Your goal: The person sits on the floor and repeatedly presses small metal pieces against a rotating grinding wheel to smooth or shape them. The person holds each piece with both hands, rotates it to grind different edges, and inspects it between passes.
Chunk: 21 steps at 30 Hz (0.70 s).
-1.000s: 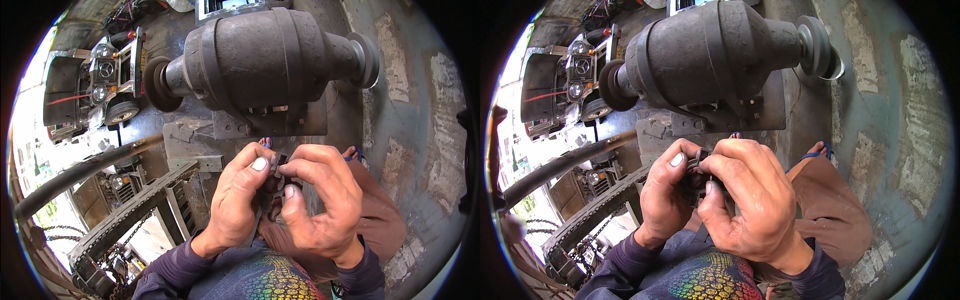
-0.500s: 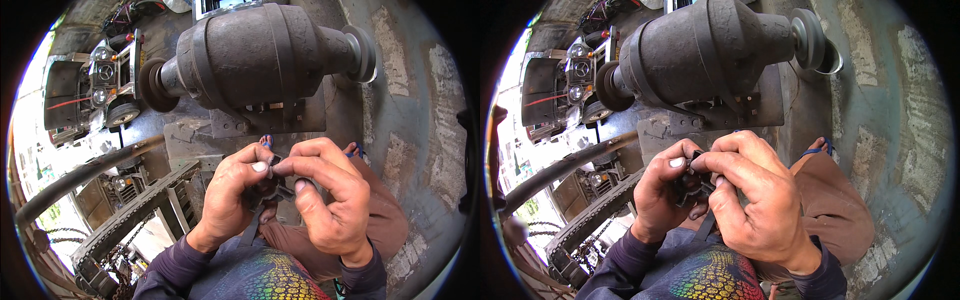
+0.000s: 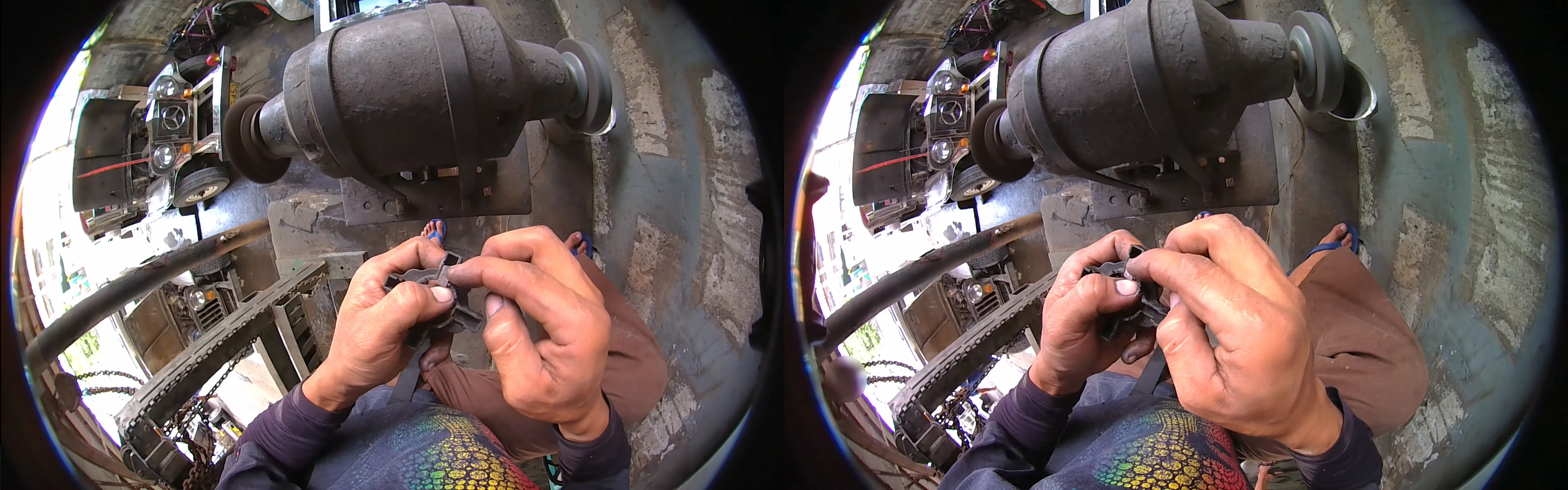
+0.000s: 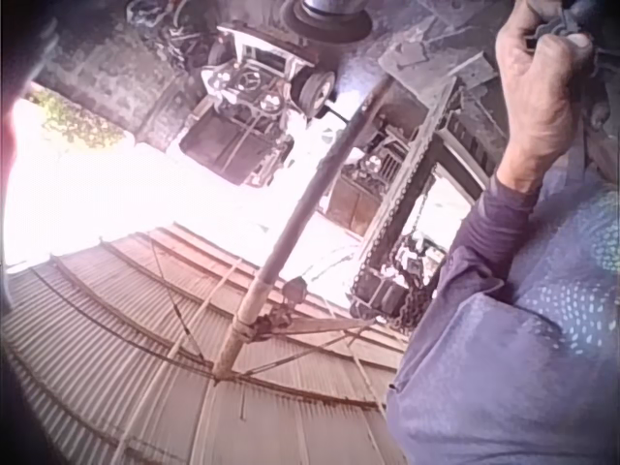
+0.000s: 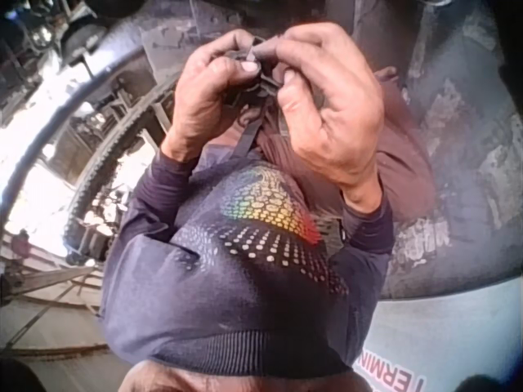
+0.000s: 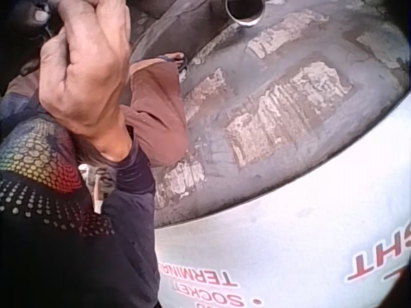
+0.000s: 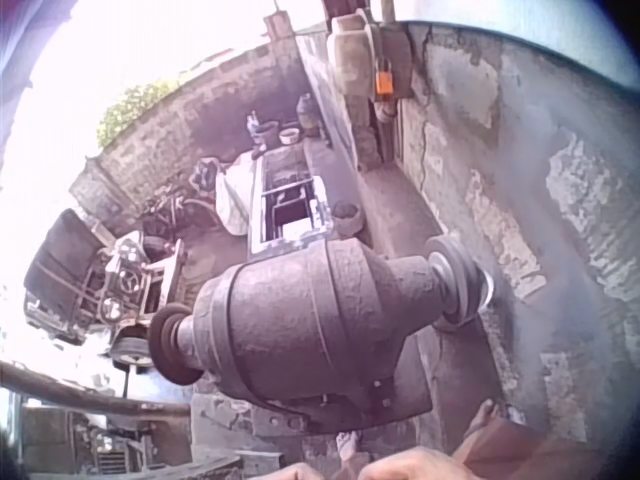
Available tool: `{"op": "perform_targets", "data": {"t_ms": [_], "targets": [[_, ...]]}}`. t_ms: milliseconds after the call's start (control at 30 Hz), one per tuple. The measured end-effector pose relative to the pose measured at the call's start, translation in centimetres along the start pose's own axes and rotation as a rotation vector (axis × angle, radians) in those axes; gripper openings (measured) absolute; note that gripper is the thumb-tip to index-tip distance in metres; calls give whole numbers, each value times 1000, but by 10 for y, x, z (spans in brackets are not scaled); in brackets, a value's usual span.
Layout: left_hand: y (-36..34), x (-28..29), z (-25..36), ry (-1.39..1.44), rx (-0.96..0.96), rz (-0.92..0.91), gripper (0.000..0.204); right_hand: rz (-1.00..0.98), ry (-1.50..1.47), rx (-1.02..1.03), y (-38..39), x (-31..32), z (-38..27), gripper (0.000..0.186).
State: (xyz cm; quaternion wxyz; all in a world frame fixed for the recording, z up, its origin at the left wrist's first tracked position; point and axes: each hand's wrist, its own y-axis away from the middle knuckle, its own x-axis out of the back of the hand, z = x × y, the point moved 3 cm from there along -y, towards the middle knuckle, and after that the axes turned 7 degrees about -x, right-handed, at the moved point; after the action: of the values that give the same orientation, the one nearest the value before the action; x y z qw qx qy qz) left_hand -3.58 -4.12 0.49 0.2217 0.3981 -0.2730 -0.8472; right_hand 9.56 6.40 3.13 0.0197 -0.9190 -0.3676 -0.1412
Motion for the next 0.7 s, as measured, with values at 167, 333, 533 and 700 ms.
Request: {"op": "perform_targets", "data": {"t_ms": [167, 333, 533, 700], "targets": [[-1, 1, 2, 46, -18, -61, 23, -9, 5, -8, 1, 1, -1, 27], [-2, 1, 2, 45, -19, -61, 24, 10, 30, 0, 1, 0, 0, 26], [-3, -2, 3, 29, -10, -34, 23, 61, -64, -17, 0, 0, 5, 24], [-3, -2, 4, 101, 7, -79, 23, 40, -8, 3, -1, 3, 2, 24]]}}
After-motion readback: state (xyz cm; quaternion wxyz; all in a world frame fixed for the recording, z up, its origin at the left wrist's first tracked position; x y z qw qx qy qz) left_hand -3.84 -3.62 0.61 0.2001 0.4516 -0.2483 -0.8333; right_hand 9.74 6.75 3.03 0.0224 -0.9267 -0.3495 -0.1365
